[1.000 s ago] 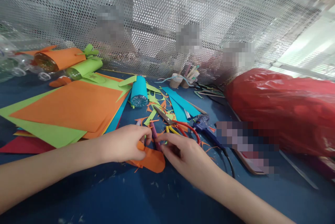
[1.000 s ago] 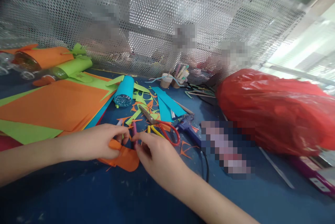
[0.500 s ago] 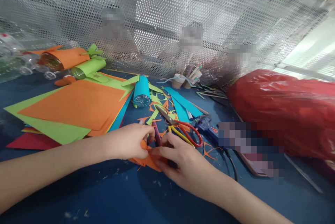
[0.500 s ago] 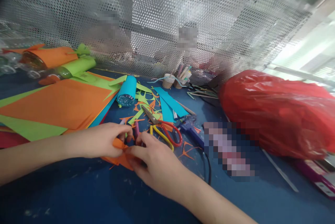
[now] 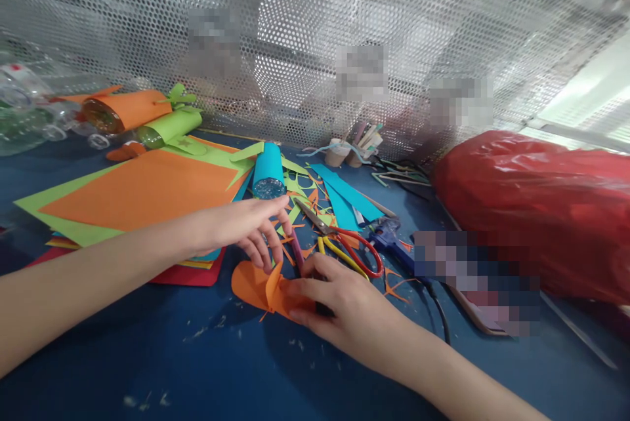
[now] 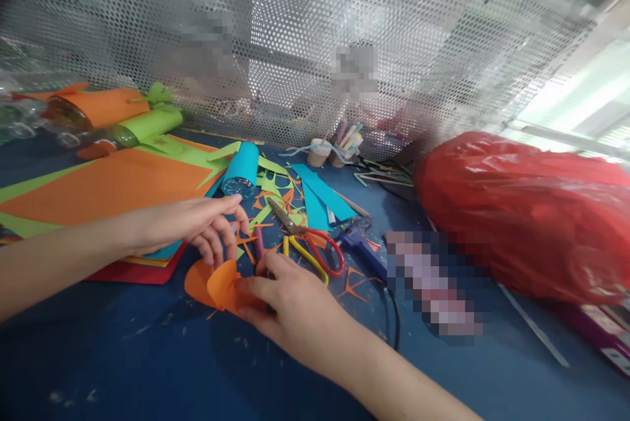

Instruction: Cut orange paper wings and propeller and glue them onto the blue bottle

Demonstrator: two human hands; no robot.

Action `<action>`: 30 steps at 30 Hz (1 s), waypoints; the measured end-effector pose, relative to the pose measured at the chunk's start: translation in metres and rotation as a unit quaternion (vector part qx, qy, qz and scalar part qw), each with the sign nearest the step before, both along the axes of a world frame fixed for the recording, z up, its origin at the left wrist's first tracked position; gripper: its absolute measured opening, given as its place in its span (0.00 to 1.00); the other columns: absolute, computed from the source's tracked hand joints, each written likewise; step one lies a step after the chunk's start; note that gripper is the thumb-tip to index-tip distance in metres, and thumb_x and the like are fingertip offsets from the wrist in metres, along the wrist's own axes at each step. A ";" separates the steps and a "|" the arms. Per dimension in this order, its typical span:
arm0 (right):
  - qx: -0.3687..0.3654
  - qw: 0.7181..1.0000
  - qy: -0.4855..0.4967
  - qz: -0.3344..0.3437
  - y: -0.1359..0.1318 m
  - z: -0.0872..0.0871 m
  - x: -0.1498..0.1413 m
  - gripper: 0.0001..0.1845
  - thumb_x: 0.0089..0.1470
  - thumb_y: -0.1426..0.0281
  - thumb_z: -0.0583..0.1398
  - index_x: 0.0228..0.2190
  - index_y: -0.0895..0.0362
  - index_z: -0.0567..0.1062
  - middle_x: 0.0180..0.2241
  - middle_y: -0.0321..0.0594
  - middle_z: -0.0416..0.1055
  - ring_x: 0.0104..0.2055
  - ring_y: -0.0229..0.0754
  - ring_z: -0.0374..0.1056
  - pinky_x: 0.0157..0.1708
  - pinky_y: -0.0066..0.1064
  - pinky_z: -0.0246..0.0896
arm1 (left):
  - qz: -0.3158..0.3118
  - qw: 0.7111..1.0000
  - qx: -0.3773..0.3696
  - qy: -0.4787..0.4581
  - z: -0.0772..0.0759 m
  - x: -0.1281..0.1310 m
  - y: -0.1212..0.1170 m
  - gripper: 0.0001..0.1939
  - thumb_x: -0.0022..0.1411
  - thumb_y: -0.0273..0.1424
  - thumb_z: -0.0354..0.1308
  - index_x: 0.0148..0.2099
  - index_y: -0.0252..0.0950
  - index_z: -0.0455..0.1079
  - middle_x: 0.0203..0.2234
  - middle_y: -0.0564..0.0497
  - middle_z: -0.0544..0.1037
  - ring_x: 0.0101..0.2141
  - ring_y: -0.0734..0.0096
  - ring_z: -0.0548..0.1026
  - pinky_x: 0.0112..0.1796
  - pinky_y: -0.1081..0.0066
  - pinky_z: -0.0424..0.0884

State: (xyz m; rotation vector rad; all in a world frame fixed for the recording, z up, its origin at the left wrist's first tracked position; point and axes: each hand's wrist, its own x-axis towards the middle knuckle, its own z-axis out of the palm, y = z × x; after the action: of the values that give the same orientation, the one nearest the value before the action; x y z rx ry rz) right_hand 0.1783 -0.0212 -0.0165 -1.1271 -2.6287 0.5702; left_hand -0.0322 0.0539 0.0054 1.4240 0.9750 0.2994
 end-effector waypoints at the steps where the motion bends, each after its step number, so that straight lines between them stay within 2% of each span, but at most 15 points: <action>1: 0.000 1.000 0.002 -0.001 0.000 0.000 0.000 0.12 0.59 0.69 0.60 0.45 0.51 0.77 0.39 0.42 0.66 0.40 0.42 0.67 0.41 0.33 0.66 | 0.001 1.000 0.003 0.002 0.000 0.000 0.001 0.27 0.63 0.55 0.40 0.42 0.37 0.64 0.28 0.48 0.77 0.26 0.67 0.74 0.32 0.67 0.69; 5: -0.001 1.000 -0.005 -0.001 0.000 0.000 0.001 0.12 0.60 0.68 0.59 0.46 0.51 0.76 0.39 0.42 0.65 0.40 0.42 0.66 0.41 0.34 0.66 | -0.021 0.998 0.034 0.052 0.004 0.000 -0.003 0.31 0.61 0.58 0.37 0.43 0.37 0.65 0.28 0.49 0.74 0.25 0.67 0.72 0.30 0.68 0.69; 6: -0.001 1.000 -0.009 0.001 0.000 0.000 0.001 0.12 0.60 0.68 0.59 0.46 0.52 0.76 0.39 0.42 0.65 0.41 0.43 0.66 0.41 0.34 0.66 | -0.042 0.994 0.060 0.081 0.006 0.000 -0.006 0.32 0.60 0.59 0.38 0.44 0.37 0.66 0.29 0.49 0.73 0.26 0.66 0.72 0.29 0.68 0.69; 8: 0.002 1.000 -0.015 0.007 0.000 0.001 0.001 0.12 0.60 0.68 0.59 0.46 0.53 0.76 0.39 0.42 0.66 0.42 0.43 0.66 0.42 0.34 0.66 | -0.095 0.972 0.144 0.157 0.009 0.000 -0.014 0.30 0.56 0.59 0.47 0.45 0.40 0.67 0.34 0.49 0.75 0.30 0.63 0.74 0.29 0.68 0.68; 10: 0.006 1.000 -0.017 0.014 0.000 0.001 0.001 0.12 0.60 0.68 0.59 0.46 0.54 0.75 0.40 0.43 0.66 0.43 0.44 0.66 0.43 0.34 0.66 | -0.130 0.939 0.230 0.222 0.009 -0.001 -0.022 0.27 0.50 0.51 0.59 0.49 0.44 0.67 0.41 0.49 0.75 0.36 0.58 0.75 0.31 0.69 0.66; 12: 0.009 1.000 -0.015 0.016 0.000 0.002 0.002 0.12 0.60 0.69 0.59 0.45 0.54 0.75 0.42 0.44 0.66 0.44 0.44 0.66 0.44 0.34 0.66 | -0.146 0.920 0.263 0.250 0.007 -0.001 -0.028 0.27 0.49 0.39 0.61 0.53 0.46 0.65 0.45 0.49 0.75 0.40 0.56 0.75 0.32 0.69 0.66; 14: 0.010 1.000 -0.015 0.013 -0.001 0.002 0.002 0.12 0.59 0.69 0.60 0.45 0.54 0.75 0.44 0.45 0.67 0.47 0.46 0.66 0.46 0.36 0.65 | -0.158 0.915 0.268 0.256 0.006 -0.001 -0.031 0.29 0.50 0.30 0.58 0.56 0.46 0.63 0.47 0.48 0.74 0.42 0.55 0.74 0.34 0.69 0.66; 16: 0.010 1.000 -0.014 0.014 -0.001 0.002 0.002 0.13 0.59 0.68 0.59 0.46 0.54 0.75 0.45 0.45 0.67 0.48 0.46 0.65 0.48 0.37 0.64 | -0.170 0.914 0.275 0.246 0.007 -0.001 -0.031 0.31 0.49 0.28 0.56 0.57 0.47 0.61 0.46 0.49 0.75 0.42 0.55 0.75 0.33 0.69 0.66; 20: 0.010 0.999 -0.021 0.025 -0.002 0.000 0.000 0.13 0.60 0.67 0.59 0.46 0.54 0.75 0.43 0.44 0.68 0.46 0.47 0.66 0.47 0.38 0.64 | -0.174 0.911 0.291 0.236 0.010 -0.001 -0.028 0.31 0.49 0.27 0.57 0.56 0.49 0.62 0.40 0.52 0.75 0.36 0.60 0.75 0.30 0.71 0.64; 23: 0.010 0.999 -0.022 0.027 -0.003 -0.002 -0.002 0.10 0.60 0.68 0.59 0.43 0.55 0.76 0.41 0.45 0.69 0.44 0.47 0.67 0.46 0.38 0.65 | -0.176 0.910 0.294 0.232 0.010 -0.002 -0.025 0.31 0.49 0.27 0.56 0.57 0.49 0.62 0.41 0.53 0.75 0.33 0.63 0.74 0.29 0.72 0.63; 30: 0.007 0.999 -0.037 0.012 -0.005 -0.002 -0.006 0.14 0.58 0.70 0.60 0.46 0.59 0.75 0.40 0.46 0.71 0.42 0.48 0.68 0.43 0.39 0.66 | -0.198 0.905 0.280 0.253 0.010 -0.005 -0.017 0.30 0.49 0.29 0.57 0.56 0.48 0.63 0.44 0.51 0.75 0.41 0.58 0.74 0.35 0.68 0.67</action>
State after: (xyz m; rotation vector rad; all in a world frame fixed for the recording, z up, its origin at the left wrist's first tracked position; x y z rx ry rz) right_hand 0.1722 -0.0263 -0.0189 -1.1344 -2.7091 0.5242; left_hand -0.0375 0.0367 0.0150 2.2642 1.0186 -0.1210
